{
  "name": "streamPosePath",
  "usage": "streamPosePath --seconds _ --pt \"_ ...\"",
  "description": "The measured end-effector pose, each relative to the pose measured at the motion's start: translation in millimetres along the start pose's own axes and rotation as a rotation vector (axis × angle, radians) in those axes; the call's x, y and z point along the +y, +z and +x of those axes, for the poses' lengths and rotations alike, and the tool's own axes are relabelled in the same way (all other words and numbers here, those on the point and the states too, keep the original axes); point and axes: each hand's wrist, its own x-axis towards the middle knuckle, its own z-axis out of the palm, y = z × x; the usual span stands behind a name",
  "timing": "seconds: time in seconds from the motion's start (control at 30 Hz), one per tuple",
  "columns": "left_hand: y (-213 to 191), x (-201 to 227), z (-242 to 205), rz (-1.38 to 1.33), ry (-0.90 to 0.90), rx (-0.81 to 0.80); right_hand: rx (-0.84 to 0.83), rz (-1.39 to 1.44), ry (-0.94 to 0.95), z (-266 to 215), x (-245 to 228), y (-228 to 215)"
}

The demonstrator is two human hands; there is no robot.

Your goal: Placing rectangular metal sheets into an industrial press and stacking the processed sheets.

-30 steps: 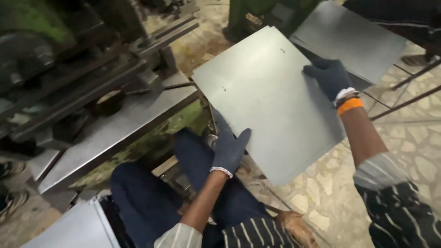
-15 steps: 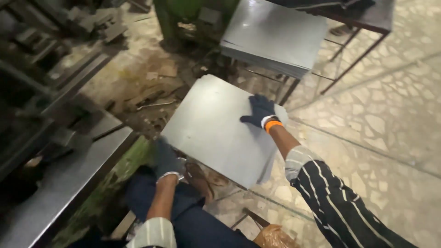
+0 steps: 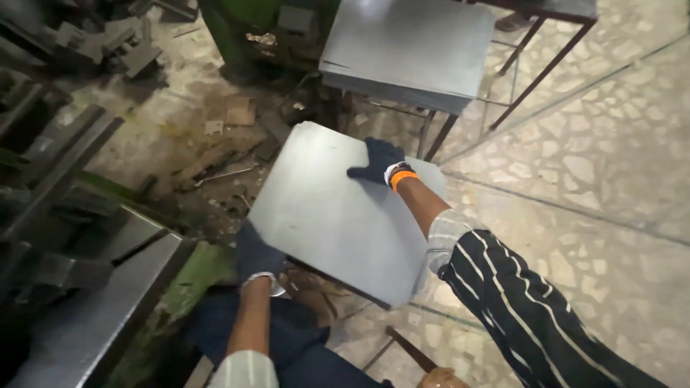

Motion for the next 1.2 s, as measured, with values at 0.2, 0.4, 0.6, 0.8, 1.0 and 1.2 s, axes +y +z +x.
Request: streamPosePath --seconds 0.2,0.4,0.6,0.8,1.0,1.2 --pt "-32.2 42.5 -21.2 -0.083 -0.012 -0.037 0.056 0.015 0.034 9.9 -9.2 2.0" --pt "-22.6 35.2 -17.9 -0.172 0.017 -0.084 0.053 0.017 0.049 1.1 -14.7 -10.3" --pt "-12.1 11.4 9.0 -0.355 -0.156 -0.022 -0.020 0.012 0.022 51.2 -23.2 -5.7" --pt "-15.9 14.3 -0.7 -0.669 -0.119 -0.061 -0.010 0.006 -0.075 60.7 -68.3 4.6" --pt "-7.6 9.4 8.2 -0.512 -0.123 -0.123 -0.003 -0.037 -0.086 58.9 -76.9 8.4" --pt "3.7 -5.1 23.0 -0.600 -0.176 -0.143 0.085 0.048 -0.114 60.4 -52.9 12.2"
